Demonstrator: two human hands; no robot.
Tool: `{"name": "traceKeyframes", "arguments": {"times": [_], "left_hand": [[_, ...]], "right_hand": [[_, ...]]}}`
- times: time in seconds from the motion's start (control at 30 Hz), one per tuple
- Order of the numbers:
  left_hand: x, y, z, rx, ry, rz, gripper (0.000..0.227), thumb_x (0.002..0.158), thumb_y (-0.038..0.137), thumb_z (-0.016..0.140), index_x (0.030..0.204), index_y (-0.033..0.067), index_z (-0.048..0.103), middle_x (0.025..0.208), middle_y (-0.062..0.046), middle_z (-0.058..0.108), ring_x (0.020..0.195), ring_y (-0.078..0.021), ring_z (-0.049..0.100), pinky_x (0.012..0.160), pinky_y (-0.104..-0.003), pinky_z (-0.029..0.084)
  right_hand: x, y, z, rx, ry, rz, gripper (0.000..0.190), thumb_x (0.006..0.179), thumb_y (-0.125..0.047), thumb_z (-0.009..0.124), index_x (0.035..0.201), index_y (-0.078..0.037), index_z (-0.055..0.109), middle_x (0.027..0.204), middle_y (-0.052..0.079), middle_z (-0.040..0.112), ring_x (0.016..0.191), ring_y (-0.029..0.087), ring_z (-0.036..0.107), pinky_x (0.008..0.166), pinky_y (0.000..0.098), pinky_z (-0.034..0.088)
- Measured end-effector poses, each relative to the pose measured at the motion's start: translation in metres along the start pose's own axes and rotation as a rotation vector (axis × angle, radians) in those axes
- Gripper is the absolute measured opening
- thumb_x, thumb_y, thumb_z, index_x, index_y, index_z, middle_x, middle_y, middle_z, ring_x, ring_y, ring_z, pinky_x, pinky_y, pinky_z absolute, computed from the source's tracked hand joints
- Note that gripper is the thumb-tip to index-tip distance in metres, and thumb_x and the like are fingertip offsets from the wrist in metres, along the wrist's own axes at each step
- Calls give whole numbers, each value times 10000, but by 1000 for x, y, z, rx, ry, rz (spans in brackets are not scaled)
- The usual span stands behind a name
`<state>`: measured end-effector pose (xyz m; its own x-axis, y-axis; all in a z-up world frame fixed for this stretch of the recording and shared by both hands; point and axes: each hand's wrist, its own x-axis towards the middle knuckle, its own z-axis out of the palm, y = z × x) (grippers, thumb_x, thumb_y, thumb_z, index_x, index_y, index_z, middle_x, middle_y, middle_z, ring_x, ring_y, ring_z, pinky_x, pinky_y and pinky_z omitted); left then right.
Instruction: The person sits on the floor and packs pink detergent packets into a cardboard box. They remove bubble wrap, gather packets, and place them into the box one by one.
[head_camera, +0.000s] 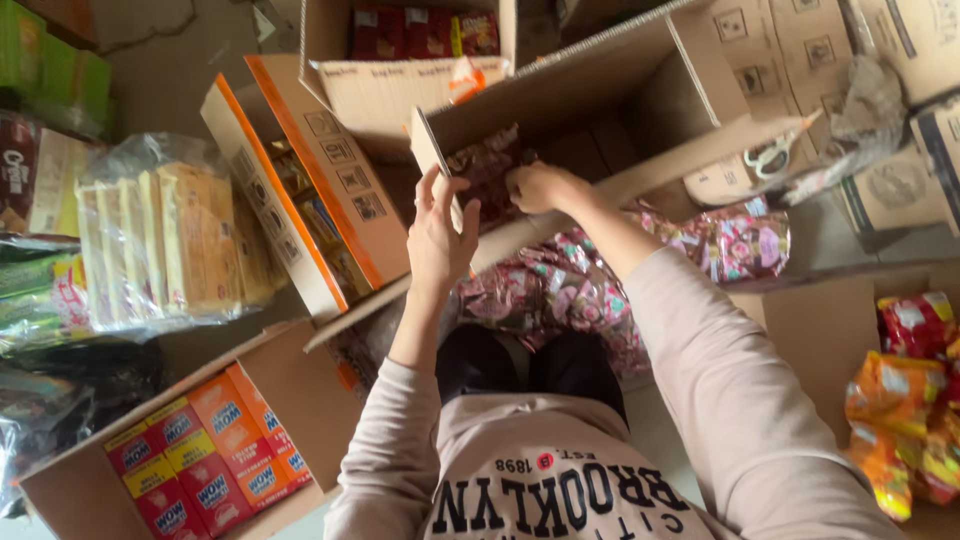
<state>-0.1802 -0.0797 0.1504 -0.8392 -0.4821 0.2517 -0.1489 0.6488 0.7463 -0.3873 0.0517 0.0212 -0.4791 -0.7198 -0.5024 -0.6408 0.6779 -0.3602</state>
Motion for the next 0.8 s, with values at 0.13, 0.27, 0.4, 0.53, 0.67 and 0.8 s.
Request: {"name": "traceKeyframes", "arguments": {"times": [0.13,0.27,0.4,0.53,0.67,0.8], "left_hand": [[-24,8,3,-12,-24,18,311,1004,246,668,1284,128,600,1489,-160,506,999,-404,721,765,-467,603],[-55,17,4,-72,-33,-45,351,1017,239,645,1332,106,570,1482,-139,525,830,-318,726,719,-423,599],[-83,21,9,-113,60,-13,340,1004,207,657,1315,92,583,1449,-148,544,775,-269,697,695,-389,584],[-111,14,13,-163,49,-51,290,994,178,676,1261,84,612,1393,-140,586,804,-258,705,672,-353,581],[-137,0,20,-269,75,53,269,1011,114,650,1268,57,596,1359,-158,578,1052,-301,698,743,-311,651],[-162,-15,30,-198,5,-68,254,982,90,652,1231,59,615,1242,-151,635,1029,-322,680,677,-340,627]], "right_hand": [[-78,-41,-42,98,150,45,310,909,-187,613,1207,-169,697,1098,168,735,1019,370,698,885,464,551],[-135,-57,-56,215,303,-45,277,950,-125,593,1215,-104,668,1094,120,765,963,301,738,827,430,574],[-175,-58,-42,273,390,-67,250,989,-128,585,1219,-109,680,1105,73,773,795,217,757,657,367,577],[-193,-41,-4,349,550,-367,178,1039,-116,613,1192,-71,690,1056,96,779,844,146,757,673,270,612],[-173,3,70,458,270,-100,213,1002,-133,596,1196,-92,673,1039,76,770,507,240,605,443,352,476],[-114,52,168,658,251,-413,251,1075,-160,662,1282,-21,642,1164,123,753,942,128,723,784,230,608]]}}
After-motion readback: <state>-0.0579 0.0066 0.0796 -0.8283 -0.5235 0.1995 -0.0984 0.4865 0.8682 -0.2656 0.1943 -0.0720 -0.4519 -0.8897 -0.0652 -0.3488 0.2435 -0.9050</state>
